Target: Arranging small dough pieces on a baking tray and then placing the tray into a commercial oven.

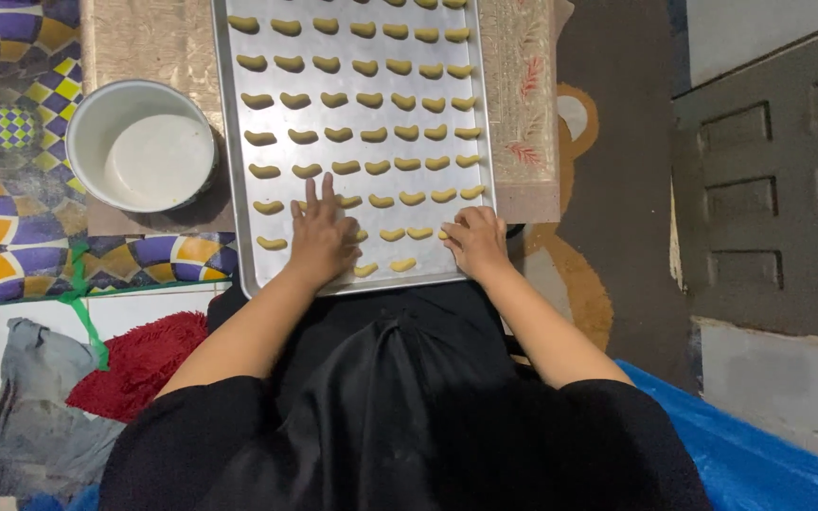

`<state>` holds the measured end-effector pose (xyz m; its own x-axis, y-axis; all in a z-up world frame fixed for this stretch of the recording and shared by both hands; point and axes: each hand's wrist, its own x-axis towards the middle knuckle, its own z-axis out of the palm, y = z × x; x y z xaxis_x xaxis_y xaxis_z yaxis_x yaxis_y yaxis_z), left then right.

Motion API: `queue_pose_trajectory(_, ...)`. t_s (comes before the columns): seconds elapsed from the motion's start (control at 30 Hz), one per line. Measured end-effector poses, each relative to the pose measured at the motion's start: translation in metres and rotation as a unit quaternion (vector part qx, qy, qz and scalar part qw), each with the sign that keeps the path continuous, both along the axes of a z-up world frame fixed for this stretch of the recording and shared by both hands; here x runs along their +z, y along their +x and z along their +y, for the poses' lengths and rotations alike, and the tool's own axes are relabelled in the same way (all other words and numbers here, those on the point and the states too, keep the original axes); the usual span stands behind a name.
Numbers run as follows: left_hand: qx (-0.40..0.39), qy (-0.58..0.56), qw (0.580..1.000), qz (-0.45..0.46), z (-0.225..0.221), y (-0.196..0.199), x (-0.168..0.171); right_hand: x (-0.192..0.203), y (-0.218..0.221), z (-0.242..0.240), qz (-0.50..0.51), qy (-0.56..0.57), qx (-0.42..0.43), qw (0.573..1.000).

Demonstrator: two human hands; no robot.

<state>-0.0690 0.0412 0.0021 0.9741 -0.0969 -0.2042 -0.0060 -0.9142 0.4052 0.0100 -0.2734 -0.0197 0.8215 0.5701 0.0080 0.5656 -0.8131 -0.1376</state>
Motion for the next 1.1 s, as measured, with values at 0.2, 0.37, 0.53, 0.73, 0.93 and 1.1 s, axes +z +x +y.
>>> queue_pose_trajectory(0.2, 0.022, 0.035, 0.999, 0.005, 0.013, -0.005, -0.013, -0.007, 0.002, 0.003, -0.026, 0.004, 0.011, 1.000)
queue_pose_trajectory(0.37, 0.029, 0.025, 0.999, -0.007, 0.016, -0.004, -0.025, 0.002, -0.004, 0.001, 0.008, 0.008, -0.006, 1.000)
queue_pose_trajectory(0.53, 0.030, -0.001, 1.000, -0.008, 0.013, -0.008, -0.016, 0.001, -0.004, -0.003, 0.004, 0.013, -0.010, 1.000)
queue_pose_trajectory(0.73, 0.015, -0.010, 0.999, -0.031, 0.004, -0.004, -0.029, 0.003, -0.007, 0.004, -0.008, 0.019, -0.005, 1.000)
queue_pose_trajectory(0.93, 0.015, -0.024, 0.999, -0.026, 0.010, -0.009, -0.026, 0.000, -0.008, -0.001, 0.001, 0.037, -0.012, 0.999)
queue_pose_trajectory(1.1, 0.039, -0.035, 0.998, -0.044, 0.027, -0.019, -0.035, 0.000, -0.012, 0.007, -0.014, 0.059, -0.007, 0.998)
